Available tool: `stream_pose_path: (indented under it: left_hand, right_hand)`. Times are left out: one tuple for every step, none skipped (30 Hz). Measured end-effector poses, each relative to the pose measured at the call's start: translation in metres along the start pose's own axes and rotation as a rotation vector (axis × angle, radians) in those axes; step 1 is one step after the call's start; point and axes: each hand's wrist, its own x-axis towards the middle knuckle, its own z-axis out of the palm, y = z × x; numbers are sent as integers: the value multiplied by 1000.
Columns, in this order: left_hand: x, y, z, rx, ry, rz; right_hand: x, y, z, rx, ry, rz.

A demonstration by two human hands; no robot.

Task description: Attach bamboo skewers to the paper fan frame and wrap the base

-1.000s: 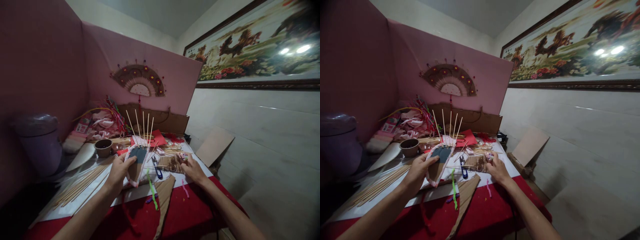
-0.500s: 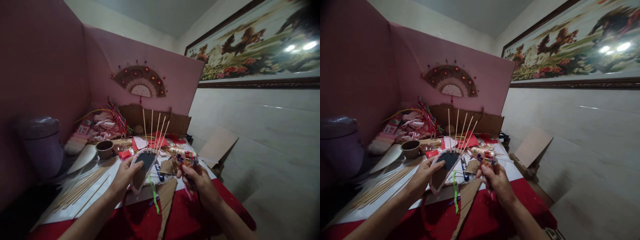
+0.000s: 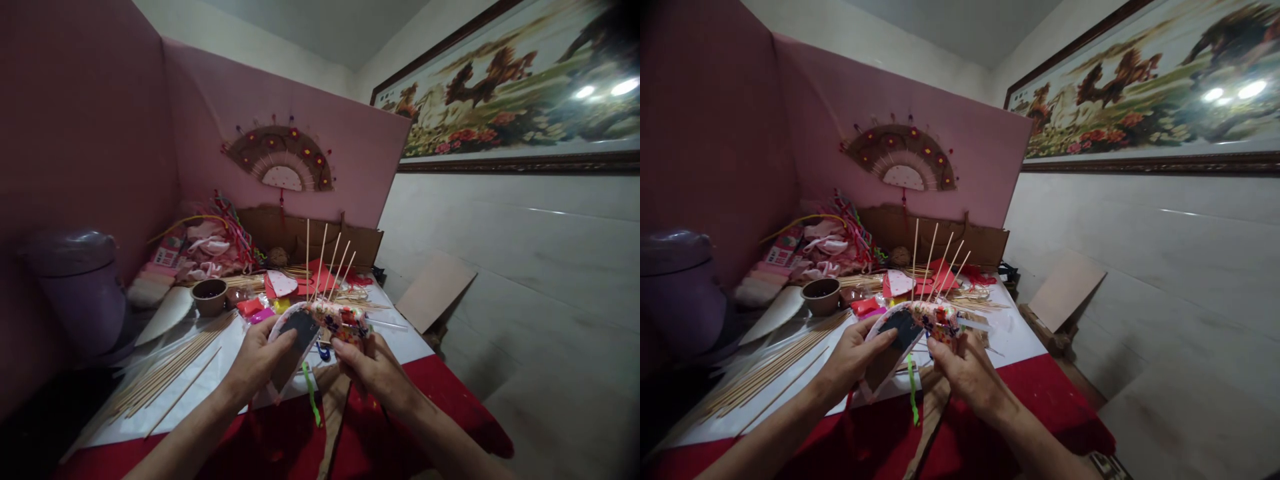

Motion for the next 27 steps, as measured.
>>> stream_pose_path:
  left_hand:
    - [0, 0, 0, 16, 8, 7]
    - [0, 0, 0, 29, 13, 15]
    - [0, 0, 1, 39, 12, 24]
    - [0, 0, 1, 46, 9, 33]
    - [0, 0, 2, 50, 5, 39]
    - [-1, 1, 2, 52, 0, 43]
    - [-1, 1, 2, 52, -1, 44]
    - [0, 2, 3, 53, 0, 42]
    - [0, 2, 3, 54, 4, 40]
    - [0, 2, 3, 58, 8, 40]
    - [0, 2, 3, 62, 8, 43]
    - [0, 1, 2, 69, 9, 52]
    - [0, 1, 2, 78, 7, 64]
    - [0, 1, 2, 88, 4, 75]
    - [0, 1, 2, 98, 4, 84]
    - [0, 1, 3, 107, 5, 88]
    - [-1, 1, 3, 113, 10, 89]
    - [-1, 2, 3, 115, 14, 88]
    - [-1, 2, 4, 115, 14, 85]
    - [-2, 2, 4, 113, 16, 84]
    - [-2, 3, 4, 112, 13, 83]
    - [-2, 3, 4, 113, 11, 85]
    - [-2, 2, 4, 116, 9, 86]
    - [-2, 2, 3, 121, 7, 88]
    - [-2, 2, 3, 128, 5, 90]
    - [-2, 2, 3, 135, 3, 92]
    - [-2, 2, 3, 143, 1, 96]
  right_hand:
    - [1, 0, 0, 2, -10, -1]
    - [2, -1, 0, 3, -15, 0]
    - [2, -1, 0, 4, -18, 4]
    - [3, -2, 0, 3, -19, 9]
    - [4, -2, 0, 2, -20, 14]
    - [5, -2, 1, 2, -22, 17]
    - [5, -2, 1, 2, -25, 20]
    - [5, -2, 1, 2, -29, 23]
    - [5, -1, 1, 1, -33, 28]
    - [5, -1, 1, 2, -36, 35]
    - [5, -1, 2, 3, -38, 44]
    - [5, -1, 2, 6, -39, 54]
    - [5, -1, 2, 8, -38, 61]
    - [5, -1, 2, 10, -36, 64]
    - [5, -2, 2, 10, -34, 63]
    - [5, -2, 2, 5, -36, 57]
    - [5, -3, 2, -1, -38, 49]
    - [5, -3, 2, -9, -39, 42]
    - [5, -4, 2, -17, -39, 38]
    - [4, -4, 2, -25, -37, 38]
    - [4, -5, 2, -31, -38, 38]
    - [3, -6, 2, -33, -39, 38]
    - [3, -7, 3, -33, -44, 38]
    - [2, -8, 3, -30, -48, 36]
    - [2, -9, 4, -24, -49, 34]
    - [2, -9, 5, -14, -43, 29]
    - [2, -9, 5, -3, -31, 23]
